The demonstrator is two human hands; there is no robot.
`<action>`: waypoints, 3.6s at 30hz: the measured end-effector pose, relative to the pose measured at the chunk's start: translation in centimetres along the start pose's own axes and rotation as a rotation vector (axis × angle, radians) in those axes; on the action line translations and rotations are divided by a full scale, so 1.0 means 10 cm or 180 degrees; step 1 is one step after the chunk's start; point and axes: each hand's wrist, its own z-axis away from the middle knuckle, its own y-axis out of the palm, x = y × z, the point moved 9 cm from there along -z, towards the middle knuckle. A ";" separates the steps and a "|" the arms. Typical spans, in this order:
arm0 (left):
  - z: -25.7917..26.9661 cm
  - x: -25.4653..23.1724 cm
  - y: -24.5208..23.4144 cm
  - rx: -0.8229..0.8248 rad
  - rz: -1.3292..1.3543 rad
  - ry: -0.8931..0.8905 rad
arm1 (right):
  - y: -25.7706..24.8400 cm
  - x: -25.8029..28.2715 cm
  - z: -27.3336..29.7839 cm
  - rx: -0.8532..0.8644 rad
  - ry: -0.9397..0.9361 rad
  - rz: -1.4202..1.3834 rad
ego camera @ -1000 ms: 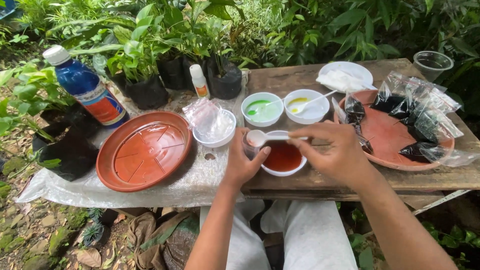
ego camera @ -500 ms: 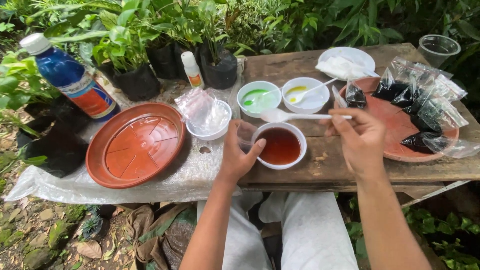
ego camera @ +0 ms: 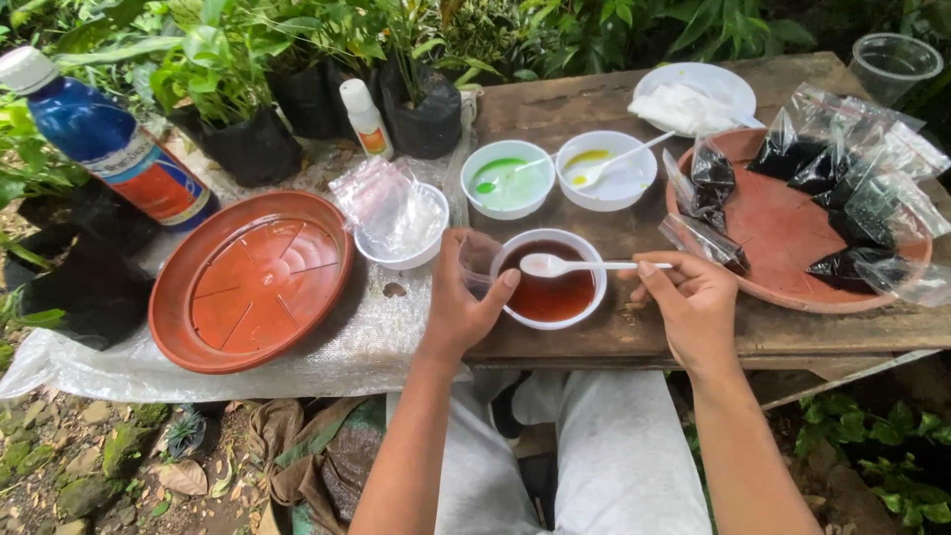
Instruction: The person stirs a reddish-brown liquid in a small white bowl using a white plastic spoon. The person holds the bowl steady with their left hand while stirring with their right hand.
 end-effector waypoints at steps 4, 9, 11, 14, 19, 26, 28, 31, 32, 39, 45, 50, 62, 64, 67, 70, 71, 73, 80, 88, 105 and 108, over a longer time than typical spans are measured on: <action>-0.01 0.02 0.01 0.0013 -0.0015 -0.0026 | 0.00 0.02 0.00 0.0019 -0.0043 0.0104; 0.01 0.04 0.02 0.0063 -0.0017 -0.0059 | 0.02 0.05 0.00 0.0003 -0.0025 0.0168; 0.00 0.04 0.03 0.0077 -0.0009 -0.0046 | 0.03 0.07 0.00 0.0008 -0.0018 0.0210; -0.01 0.05 0.03 0.0065 -0.0020 -0.0038 | 0.04 0.06 0.00 0.0033 -0.0020 0.0198; 0.01 0.04 0.01 0.0057 0.0007 -0.0035 | 0.04 0.05 0.00 0.0024 -0.0083 0.0224; 0.01 0.03 0.00 0.0031 0.0006 0.0007 | 0.05 0.08 0.01 0.0021 -0.0066 0.0265; 0.00 0.06 0.00 0.0014 -0.0030 -0.0018 | 0.06 0.06 0.01 0.0012 -0.0019 0.0245; 0.01 0.02 0.00 0.0009 -0.0022 -0.0047 | 0.06 0.07 0.00 0.0030 -0.0042 0.0240; 0.01 0.02 0.00 0.0009 -0.0022 -0.0047 | 0.06 0.07 0.01 0.0030 -0.0043 0.0239; 0.01 0.04 0.00 -0.0007 0.0026 -0.0033 | 0.05 0.09 0.01 -0.0004 -0.0039 0.0217; 0.00 0.04 -0.02 -0.0016 0.0014 0.0008 | 0.04 0.08 0.02 -0.0019 -0.0052 0.0187; -0.01 -0.03 -0.02 -0.0046 0.0066 0.0192 | 0.02 0.06 0.00 -0.0016 -0.0155 0.0119; 0.01 -0.08 -0.02 -0.0030 0.0058 0.0116 | 0.04 0.42 0.04 -0.0071 -0.0407 -0.0149; 0.02 -0.08 0.00 0.0019 -0.0163 -0.0066 | 0.08 0.53 0.06 -0.0075 -0.0209 0.0001; 0.03 -0.05 0.01 0.0058 -0.0128 -0.0147 | 0.21 0.74 0.07 0.0042 -0.0261 0.0099; 0.04 -0.04 0.00 0.0064 -0.0140 -0.0218 | 0.36 0.92 0.10 0.0298 -0.0486 0.0113; 0.02 -0.04 0.00 0.0059 -0.0139 -0.0194 | 0.38 0.94 0.08 0.0297 -0.0510 0.0111; 0.02 -0.07 -0.02 -0.0008 0.0023 -0.0057 | 0.44 1.06 0.11 0.0363 -0.0890 0.0119; 0.05 0.01 -0.03 -0.0052 0.0016 -0.0080 | 0.59 1.36 0.18 0.0626 -0.1221 0.0702; 0.04 -0.03 -0.01 -0.0094 0.0065 0.0136 | 0.88 1.76 0.29 0.1189 -0.2222 0.1189; 0.03 0.00 0.00 -0.0032 -0.0024 0.0075 | -0.04 -0.07 -0.03 -0.0205 -0.0128 -0.0416; 0.01 -0.03 -0.02 -0.0019 -0.0038 0.0092 | -0.05 -0.15 -0.03 -0.0176 0.0006 -0.0416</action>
